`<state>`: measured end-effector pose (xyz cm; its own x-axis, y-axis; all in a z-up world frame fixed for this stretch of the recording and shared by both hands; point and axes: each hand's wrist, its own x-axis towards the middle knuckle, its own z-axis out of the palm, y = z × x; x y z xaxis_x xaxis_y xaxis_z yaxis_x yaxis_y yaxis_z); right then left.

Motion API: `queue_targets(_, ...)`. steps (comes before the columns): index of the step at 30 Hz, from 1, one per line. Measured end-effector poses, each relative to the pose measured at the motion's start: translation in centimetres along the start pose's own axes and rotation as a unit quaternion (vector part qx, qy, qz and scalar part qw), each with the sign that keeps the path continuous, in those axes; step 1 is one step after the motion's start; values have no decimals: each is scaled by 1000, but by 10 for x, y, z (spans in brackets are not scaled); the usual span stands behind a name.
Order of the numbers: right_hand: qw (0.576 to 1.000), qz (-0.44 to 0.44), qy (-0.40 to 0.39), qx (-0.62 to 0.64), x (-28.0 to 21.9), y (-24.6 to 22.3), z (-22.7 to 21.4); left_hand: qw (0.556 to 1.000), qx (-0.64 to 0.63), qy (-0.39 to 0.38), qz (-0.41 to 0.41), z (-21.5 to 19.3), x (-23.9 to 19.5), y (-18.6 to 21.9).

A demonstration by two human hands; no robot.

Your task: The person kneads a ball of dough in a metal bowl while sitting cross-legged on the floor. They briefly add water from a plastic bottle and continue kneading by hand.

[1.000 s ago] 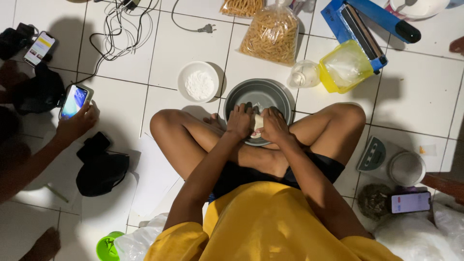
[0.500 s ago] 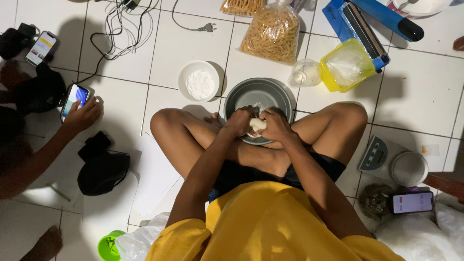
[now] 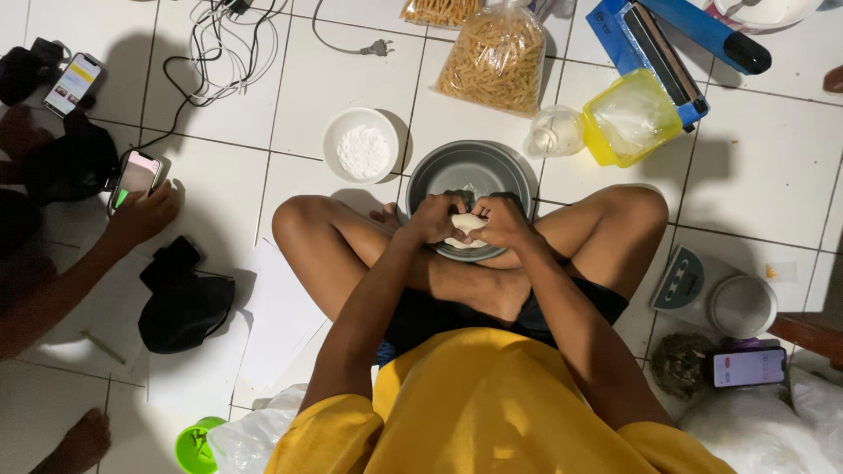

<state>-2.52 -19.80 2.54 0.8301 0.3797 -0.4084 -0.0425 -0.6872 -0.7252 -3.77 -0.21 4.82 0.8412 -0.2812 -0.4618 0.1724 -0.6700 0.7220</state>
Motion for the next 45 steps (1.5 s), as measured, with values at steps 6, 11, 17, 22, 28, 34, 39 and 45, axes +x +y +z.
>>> queue_targets(6,991,0,6,136,16,25,6,986,-165,24,-10,3,9,-16)
queue_targets(11,900,34,99,424,10,6,-8,909,-405,92,-36,26,26,-28)
queue_targets(17,885,82,123,442,33,11,-24,833,-530,147,-54,14,40,-22)
queue_targets(22,904,111,174,375,51,8,-50,804,-573,161,-3,-9,33,-31)
queue_targets(28,954,54,111,272,49,-49,-81,747,-647,153,23,-5,37,-34)
queue_targets(34,996,-39,-73,41,77,-59,-75,861,-487,89,116,8,45,-41)
queue_targets(39,949,-155,56,-268,97,-25,-8,980,-74,172,-72,4,45,-31)
queue_targets(45,813,-320,308,-377,14,-78,48,984,-18,135,-117,-3,63,-43)
